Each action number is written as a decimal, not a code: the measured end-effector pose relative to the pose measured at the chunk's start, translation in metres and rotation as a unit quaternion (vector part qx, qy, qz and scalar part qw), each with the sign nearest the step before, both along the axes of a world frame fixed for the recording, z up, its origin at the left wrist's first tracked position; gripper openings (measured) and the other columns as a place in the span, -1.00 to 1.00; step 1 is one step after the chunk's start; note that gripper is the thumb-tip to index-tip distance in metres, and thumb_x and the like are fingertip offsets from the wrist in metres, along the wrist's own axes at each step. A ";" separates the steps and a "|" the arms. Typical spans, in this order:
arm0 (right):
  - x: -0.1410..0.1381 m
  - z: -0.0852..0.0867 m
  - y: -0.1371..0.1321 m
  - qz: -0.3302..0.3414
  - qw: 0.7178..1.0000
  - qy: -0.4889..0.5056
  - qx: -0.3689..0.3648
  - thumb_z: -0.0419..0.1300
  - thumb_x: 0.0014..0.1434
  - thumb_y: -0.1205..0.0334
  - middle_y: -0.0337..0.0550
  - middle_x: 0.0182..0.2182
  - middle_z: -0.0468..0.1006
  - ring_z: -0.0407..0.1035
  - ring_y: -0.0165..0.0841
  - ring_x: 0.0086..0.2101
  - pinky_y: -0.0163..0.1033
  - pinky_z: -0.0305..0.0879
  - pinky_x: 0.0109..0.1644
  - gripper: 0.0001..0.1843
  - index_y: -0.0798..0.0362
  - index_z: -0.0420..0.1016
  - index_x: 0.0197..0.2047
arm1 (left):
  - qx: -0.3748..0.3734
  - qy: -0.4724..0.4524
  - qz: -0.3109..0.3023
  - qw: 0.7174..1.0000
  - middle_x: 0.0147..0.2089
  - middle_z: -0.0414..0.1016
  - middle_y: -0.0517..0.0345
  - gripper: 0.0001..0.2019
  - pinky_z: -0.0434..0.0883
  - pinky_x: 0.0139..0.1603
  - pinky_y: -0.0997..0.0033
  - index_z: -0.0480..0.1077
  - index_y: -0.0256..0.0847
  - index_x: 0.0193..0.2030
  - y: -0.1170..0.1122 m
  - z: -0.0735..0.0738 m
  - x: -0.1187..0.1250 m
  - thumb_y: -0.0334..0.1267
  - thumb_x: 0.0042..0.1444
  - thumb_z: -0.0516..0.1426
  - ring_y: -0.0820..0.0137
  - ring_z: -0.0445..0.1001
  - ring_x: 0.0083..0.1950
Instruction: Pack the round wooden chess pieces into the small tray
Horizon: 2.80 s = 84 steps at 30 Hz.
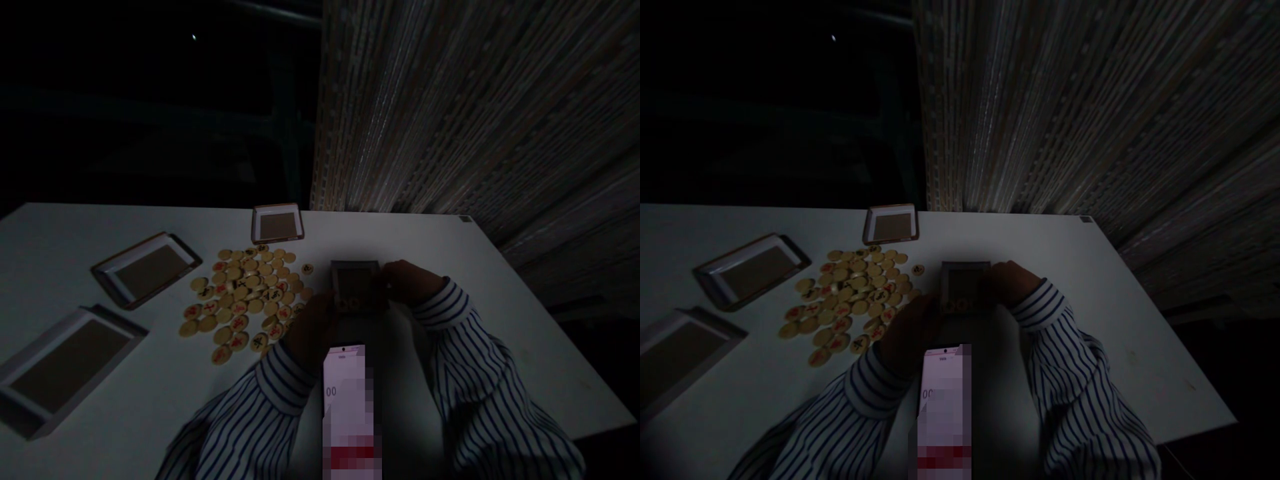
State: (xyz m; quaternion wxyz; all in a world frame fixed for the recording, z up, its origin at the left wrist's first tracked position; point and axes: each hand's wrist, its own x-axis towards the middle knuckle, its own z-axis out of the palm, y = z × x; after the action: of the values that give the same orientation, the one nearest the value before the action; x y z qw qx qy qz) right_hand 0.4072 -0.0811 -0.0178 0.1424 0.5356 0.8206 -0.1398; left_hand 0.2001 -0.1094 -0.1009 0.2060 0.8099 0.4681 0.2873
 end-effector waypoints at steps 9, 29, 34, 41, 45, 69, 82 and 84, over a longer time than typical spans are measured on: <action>0.004 0.003 -0.005 0.031 0.990 0.055 0.123 0.03 0.10 0.28 -0.12 -0.34 0.53 0.38 -0.37 -0.35 -0.29 0.20 -0.28 -0.77 0.04 0.49 -0.26 | -0.019 -0.044 0.140 0.989 -0.15 0.48 0.04 -0.64 0.40 -0.11 0.30 0.36 -0.23 -0.08 0.009 0.048 -0.067 -0.09 0.04 0.04 0.32 0.46 -0.16; -0.084 -0.009 -0.019 0.179 0.967 0.094 0.152 0.00 0.16 0.25 -0.11 -0.30 0.51 0.33 -0.32 -0.26 -0.24 0.08 -0.24 -0.74 0.04 0.42 -0.12 | 0.029 -0.065 0.189 0.979 -0.18 0.50 0.08 -0.69 0.36 -0.03 0.31 0.44 -0.20 -0.22 -0.027 0.026 -0.147 -0.06 0.02 0.04 0.33 0.44 -0.14; -0.104 -0.014 -0.018 0.189 0.968 0.076 0.144 0.02 0.16 0.23 -0.10 -0.28 0.49 0.34 -0.34 -0.26 -0.25 0.08 -0.27 -0.75 0.03 0.40 -0.12 | 0.057 -0.061 0.176 0.981 -0.18 0.50 0.07 -0.68 0.35 -0.01 0.28 0.44 -0.20 -0.24 -0.027 0.019 -0.147 -0.06 0.04 0.01 0.33 0.43 -0.12; -0.141 -0.024 -0.018 0.212 0.958 0.105 0.160 -0.03 0.20 0.09 -0.12 -0.22 0.47 0.29 -0.33 -0.17 -0.21 0.07 -0.17 -0.72 -0.01 0.40 -0.14 | 0.069 -0.090 0.226 0.968 -0.19 0.50 0.08 -0.69 0.37 -0.05 0.29 0.44 -0.22 -0.22 -0.028 0.011 -0.153 -0.09 0.05 0.00 0.33 0.45 -0.14; -0.152 -0.030 -0.016 0.229 0.954 0.093 0.171 -0.02 0.20 0.09 -0.09 -0.24 0.46 0.28 -0.31 -0.19 -0.19 0.06 -0.17 -0.72 0.03 0.42 -0.19 | 0.068 -0.117 0.256 0.957 -0.20 0.51 0.09 -0.71 0.37 -0.06 0.31 0.44 -0.21 -0.23 -0.028 0.008 -0.157 -0.10 0.04 0.02 0.34 0.45 -0.16; -0.158 -0.032 -0.004 0.058 0.948 0.307 0.056 -0.03 0.20 0.12 -0.14 -0.35 0.54 0.39 -0.38 -0.34 -0.32 0.20 -0.30 -0.69 0.07 0.47 -0.26 | 0.055 -0.162 0.253 0.952 -0.21 0.51 0.07 -0.72 0.39 -0.07 0.32 0.43 -0.22 -0.22 -0.030 0.011 -0.155 -0.11 0.04 0.04 0.34 0.46 -0.17; -0.172 -0.027 -0.013 -0.016 0.888 0.454 -0.079 0.09 0.11 0.08 -0.21 -0.44 0.54 0.39 -0.43 -0.41 -0.35 0.25 -0.35 -0.73 0.07 0.51 -0.32 | 0.082 -0.084 0.146 0.982 -0.17 0.50 0.06 -0.69 0.44 -0.14 0.33 0.36 -0.19 -0.09 -0.037 0.017 -0.144 -0.18 0.02 0.09 0.35 0.47 -0.17; -0.177 -0.024 -0.016 0.009 0.887 0.454 -0.084 0.07 0.12 0.11 -0.21 -0.41 0.55 0.39 -0.43 -0.38 -0.35 0.26 -0.31 -0.74 0.07 0.52 -0.33 | 0.082 -0.064 0.126 0.987 -0.16 0.50 0.02 -0.69 0.45 -0.14 0.33 0.36 -0.22 -0.09 -0.040 0.015 -0.144 -0.18 0.02 0.09 0.34 0.47 -0.15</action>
State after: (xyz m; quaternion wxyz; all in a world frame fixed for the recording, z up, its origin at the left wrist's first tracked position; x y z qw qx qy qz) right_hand 0.2301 -0.0968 -0.0413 -0.1994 0.3920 0.7858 -0.4348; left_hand 0.0563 -0.1492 -0.0860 0.1310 0.7386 0.5271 0.3993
